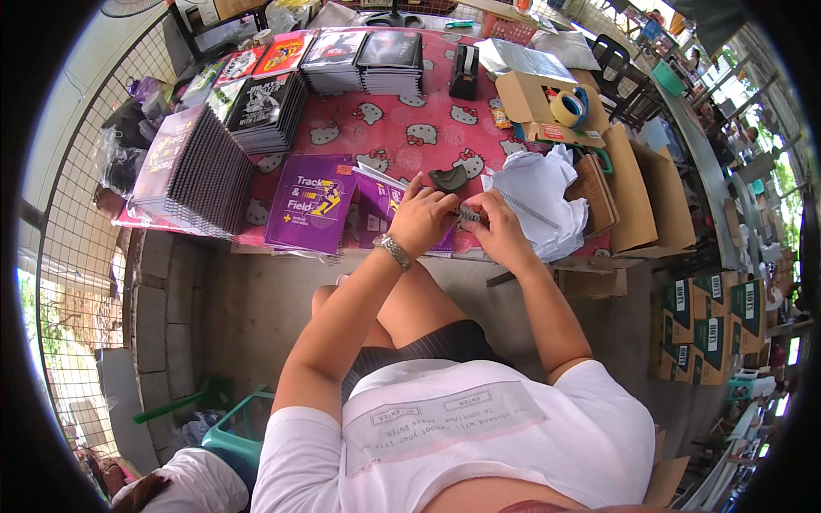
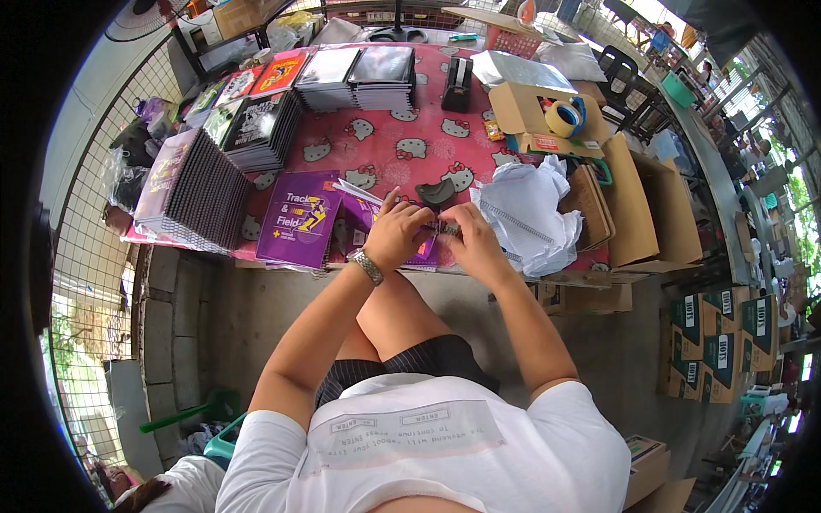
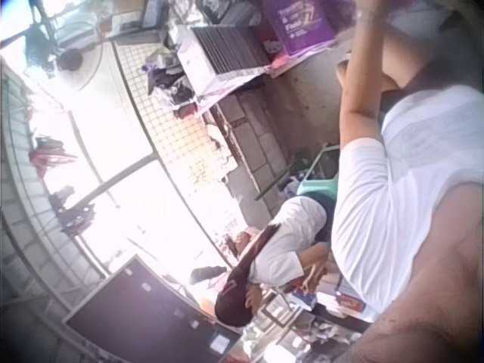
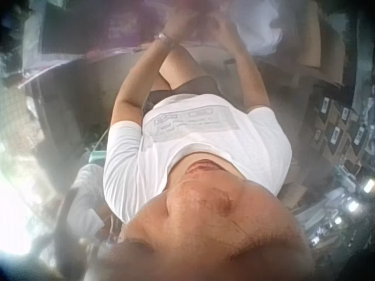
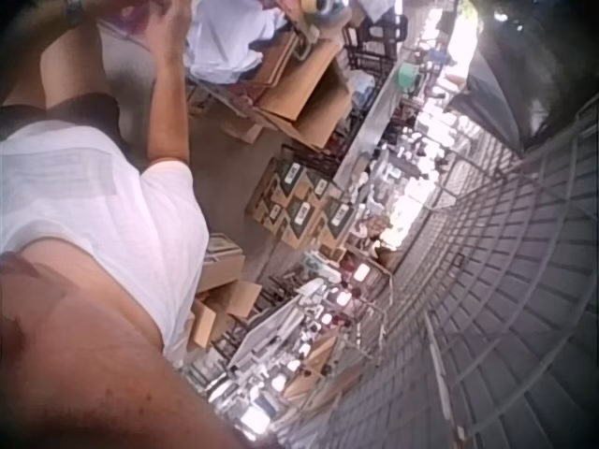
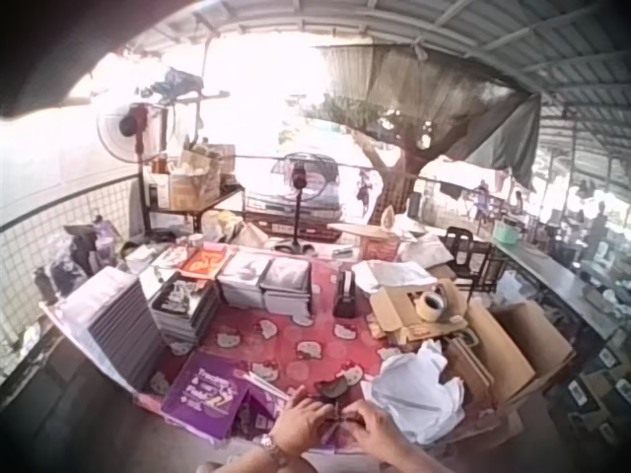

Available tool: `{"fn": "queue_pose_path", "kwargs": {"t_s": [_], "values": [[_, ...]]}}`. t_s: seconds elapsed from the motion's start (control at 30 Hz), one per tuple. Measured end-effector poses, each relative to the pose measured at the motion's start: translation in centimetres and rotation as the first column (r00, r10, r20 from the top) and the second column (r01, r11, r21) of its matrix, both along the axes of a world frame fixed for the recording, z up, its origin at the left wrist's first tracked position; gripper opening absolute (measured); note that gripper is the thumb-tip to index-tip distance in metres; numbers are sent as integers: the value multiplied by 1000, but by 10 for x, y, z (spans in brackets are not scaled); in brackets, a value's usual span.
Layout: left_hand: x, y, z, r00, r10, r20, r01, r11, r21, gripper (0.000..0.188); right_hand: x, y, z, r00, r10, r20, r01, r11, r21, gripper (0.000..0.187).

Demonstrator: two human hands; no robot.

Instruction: The person binds books by inserting a plastic spiral through the pre-punched holes of a book cover and stack of pages, then crimps the ends of the spiral using a tool.

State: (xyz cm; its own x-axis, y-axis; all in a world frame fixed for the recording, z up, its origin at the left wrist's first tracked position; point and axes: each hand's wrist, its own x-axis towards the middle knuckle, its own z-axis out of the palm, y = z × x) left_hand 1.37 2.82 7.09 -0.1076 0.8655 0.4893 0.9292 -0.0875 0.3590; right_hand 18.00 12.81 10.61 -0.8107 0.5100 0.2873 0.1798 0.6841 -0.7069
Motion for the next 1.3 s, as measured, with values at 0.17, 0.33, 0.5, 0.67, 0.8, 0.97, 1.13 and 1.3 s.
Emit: {"fn": "queue_pose_path", "kwargs": {"t_s": [0.17,0.33,0.5,0.67,0.8,0.97,1.13,1.3], "values": [[1,1,-1,1000,-13,16,13,999,38,24,-3,5,-4,982,-104,155,139,963,-231,26],[-3,-1,-3,999,-22,34,22,1000,20,23,-3,11,13,954,122,273,-93,989,-117,23],[-9,-6,-12,999,-27,18,25,997,68,22,-42,77,-14,868,419,267,-24,572,-820,38],[-14,-12,-17,998,-40,-56,41,999,7,31,-95,109,-91,926,-9,377,-84,969,230,47],[-21,-16,-6,991,130,46,-119,976,-184,42,-86,112,-107,935,-93,343,44,988,148,39],[-32,-31,-19,992,103,69,-97,991,-92,39,-38,55,-39,921,189,-339,-388,430,-815,43],[-12,-21,-8,999,-24,41,28,994,-107,38,9,43,-21,941,338,-12,-253,682,-687,49],[-10,-22,-6,994,-66,87,78,987,-138,36,15,40,-13,819,367,-441,-558,330,-762,49]]}}
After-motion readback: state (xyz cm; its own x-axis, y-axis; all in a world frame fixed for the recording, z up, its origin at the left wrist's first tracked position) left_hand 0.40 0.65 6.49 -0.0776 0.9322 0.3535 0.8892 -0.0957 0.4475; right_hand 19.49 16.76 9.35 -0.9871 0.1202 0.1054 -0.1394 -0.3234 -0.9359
